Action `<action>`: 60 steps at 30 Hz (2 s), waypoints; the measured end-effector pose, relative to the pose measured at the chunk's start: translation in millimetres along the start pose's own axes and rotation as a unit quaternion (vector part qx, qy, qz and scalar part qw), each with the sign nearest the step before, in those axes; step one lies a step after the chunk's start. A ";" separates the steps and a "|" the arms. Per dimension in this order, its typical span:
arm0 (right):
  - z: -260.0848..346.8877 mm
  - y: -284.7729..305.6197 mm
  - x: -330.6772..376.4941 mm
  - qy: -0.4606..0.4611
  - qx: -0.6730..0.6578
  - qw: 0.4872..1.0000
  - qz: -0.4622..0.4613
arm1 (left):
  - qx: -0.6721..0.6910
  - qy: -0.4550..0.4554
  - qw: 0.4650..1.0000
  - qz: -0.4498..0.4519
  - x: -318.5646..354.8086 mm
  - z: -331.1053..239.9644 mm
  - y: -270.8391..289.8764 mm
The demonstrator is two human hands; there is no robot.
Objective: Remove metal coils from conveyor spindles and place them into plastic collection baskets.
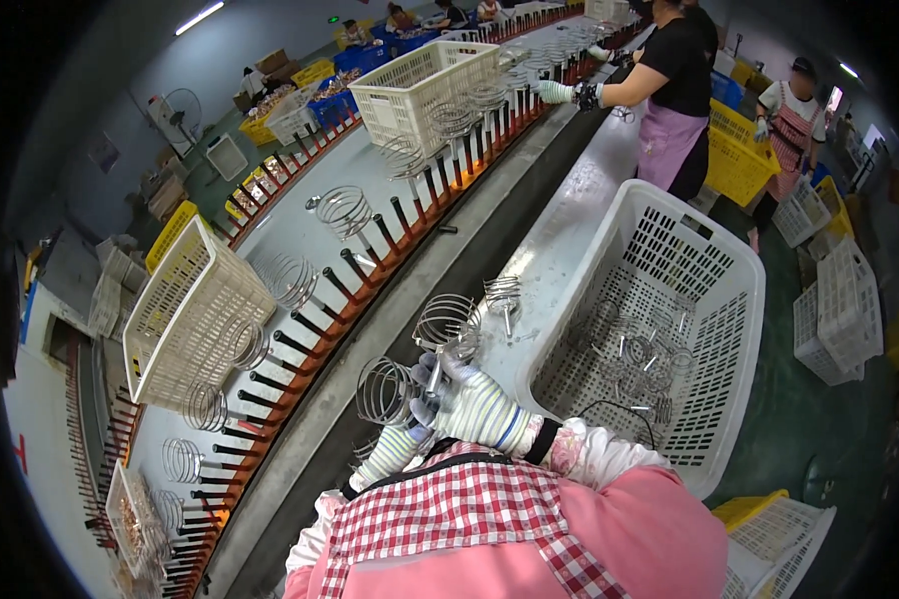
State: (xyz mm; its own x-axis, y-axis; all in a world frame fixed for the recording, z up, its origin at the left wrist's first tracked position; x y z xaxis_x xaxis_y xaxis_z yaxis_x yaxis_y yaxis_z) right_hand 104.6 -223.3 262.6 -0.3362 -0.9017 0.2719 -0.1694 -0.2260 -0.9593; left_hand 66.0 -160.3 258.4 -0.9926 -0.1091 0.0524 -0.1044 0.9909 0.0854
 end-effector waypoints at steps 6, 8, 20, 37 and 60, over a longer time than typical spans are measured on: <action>2.1 0.1 4.2 -0.028 0.030 0.999 -0.022 | 0.266 -0.003 0.964 0.030 -9.1 12.2 -6.7; 1.4 -5.0 8.1 -0.056 0.027 0.998 0.006 | 0.396 0.187 0.894 -0.098 2.0 18.5 -10.3; 15.2 21.0 24.0 -0.080 0.036 0.996 0.010 | 0.218 0.052 0.973 -0.061 13.3 92.6 16.5; 38.0 57.2 3.0 0.027 0.146 0.988 -0.037 | 0.190 0.118 0.971 -0.081 -5.0 59.1 11.9; 68.9 46.7 17.0 0.141 0.460 0.875 -0.045 | 0.194 0.112 0.968 -0.116 -11.8 54.5 -19.6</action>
State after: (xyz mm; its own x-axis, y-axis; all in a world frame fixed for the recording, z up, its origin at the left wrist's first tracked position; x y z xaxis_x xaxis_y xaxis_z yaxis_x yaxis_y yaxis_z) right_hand 154.8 -274.6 217.2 -0.5979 -0.7668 0.2336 0.5671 -0.6106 -0.5528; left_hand 76.4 -174.1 201.9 -0.9062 -0.3031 0.2949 -0.3807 0.8883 -0.2567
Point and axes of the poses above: each hand's wrist, its own x-axis away from the middle knuckle, its own y-axis out of the back of the hand, z = x × y, the point moved 9 cm from there along -x, towards the middle knuckle, and after that the axes turned 1 degree about -x, right-handed, at the moved point
